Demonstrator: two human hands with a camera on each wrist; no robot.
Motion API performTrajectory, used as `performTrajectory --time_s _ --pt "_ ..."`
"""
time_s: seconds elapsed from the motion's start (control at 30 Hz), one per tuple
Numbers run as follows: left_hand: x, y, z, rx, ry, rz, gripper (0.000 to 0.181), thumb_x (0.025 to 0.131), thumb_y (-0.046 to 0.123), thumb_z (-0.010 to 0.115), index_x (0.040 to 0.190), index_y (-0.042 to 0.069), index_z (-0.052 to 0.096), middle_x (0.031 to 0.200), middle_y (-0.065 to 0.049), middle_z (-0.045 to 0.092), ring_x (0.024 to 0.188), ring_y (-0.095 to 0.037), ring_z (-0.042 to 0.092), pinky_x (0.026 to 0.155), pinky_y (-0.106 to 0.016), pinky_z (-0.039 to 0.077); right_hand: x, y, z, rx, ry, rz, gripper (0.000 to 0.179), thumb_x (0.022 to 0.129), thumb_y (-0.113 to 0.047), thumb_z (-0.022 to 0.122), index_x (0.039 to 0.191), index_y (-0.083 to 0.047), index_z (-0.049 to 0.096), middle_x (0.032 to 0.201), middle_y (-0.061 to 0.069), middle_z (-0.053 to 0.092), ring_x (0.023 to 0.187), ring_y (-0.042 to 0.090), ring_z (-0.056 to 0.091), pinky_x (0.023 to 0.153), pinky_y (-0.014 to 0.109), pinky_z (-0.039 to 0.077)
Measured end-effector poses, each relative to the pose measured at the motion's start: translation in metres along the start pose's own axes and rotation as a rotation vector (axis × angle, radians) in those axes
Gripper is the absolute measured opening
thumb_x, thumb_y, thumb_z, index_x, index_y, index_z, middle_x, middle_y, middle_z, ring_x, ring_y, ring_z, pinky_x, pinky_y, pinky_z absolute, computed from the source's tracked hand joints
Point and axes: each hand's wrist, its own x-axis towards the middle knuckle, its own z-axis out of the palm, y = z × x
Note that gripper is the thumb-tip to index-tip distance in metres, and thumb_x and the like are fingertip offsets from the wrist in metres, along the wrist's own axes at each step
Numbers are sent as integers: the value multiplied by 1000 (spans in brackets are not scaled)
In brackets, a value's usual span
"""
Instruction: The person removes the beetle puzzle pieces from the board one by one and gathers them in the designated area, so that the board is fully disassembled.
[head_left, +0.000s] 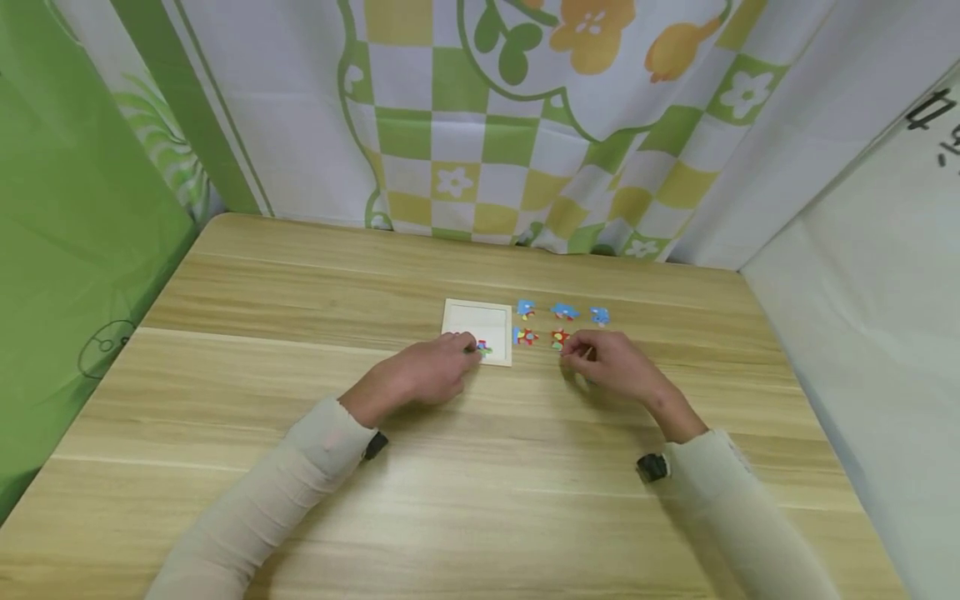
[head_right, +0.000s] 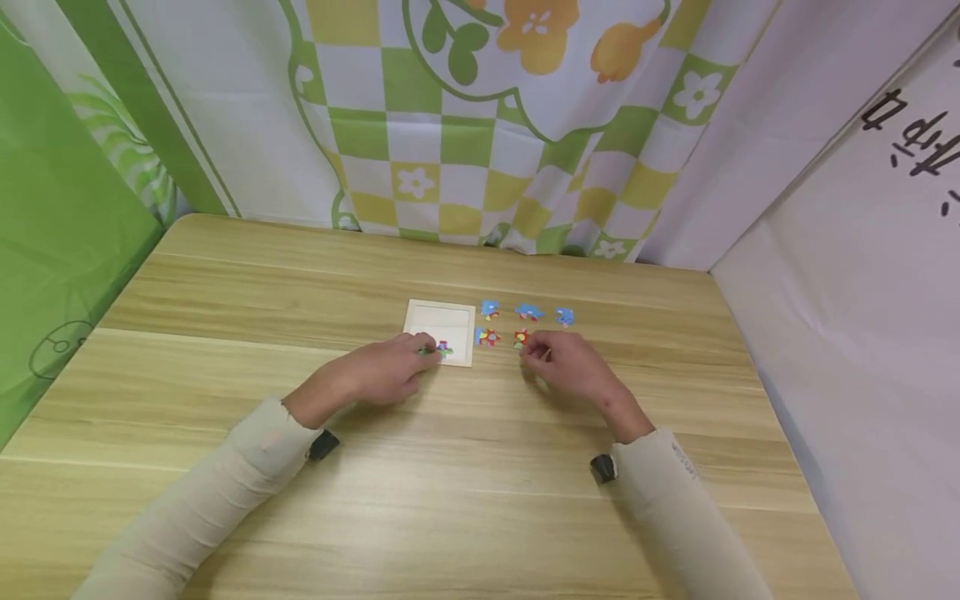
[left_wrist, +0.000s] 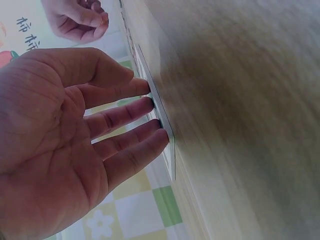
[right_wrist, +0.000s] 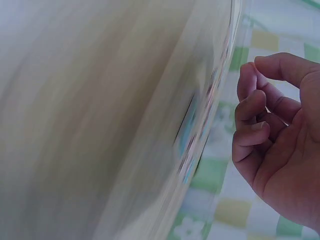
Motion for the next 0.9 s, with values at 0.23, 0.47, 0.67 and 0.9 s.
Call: performTrajectory --time_s 0.23,0.47,0.67,0.9 --pt "-4 -3 0 -48 -1 -8 49 102 5 49 151 4 51 143 -20 45 126 -31 50 94 -42 52 31 -29 25 -48 -19 -63 10 99 -8 67 104 -3 74 94 0 71 86 15 65 76 34 55" --pt "-2 -5 2 -91 -2 0 50 102 5 51 152 1 49 145 -21 44 128 -32 49 100 -42 49 55 -44 40 -137 -66 -80 22 98 -14 70 117 -2 72 100 2 72 88 15 65 77 35 54" --pt "-1 -6 0 -86 12 5 44 100 7 52 141 -9 55 145 -22 46 129 -32 52 106 -40 45 65 -50 49 -165 -113 -62 35 97 -19 74 127 -3 68 107 4 70 86 16 63 74 35 52" --pt "-5 -8 -4 -106 16 13 36 99 6 53 130 -9 62 146 -21 48 122 -28 58 100 -38 49 66 -55 54 -268 -137 -71 34 97 -20 72 129 -8 69 113 5 64 96 20 62 85 40 52"
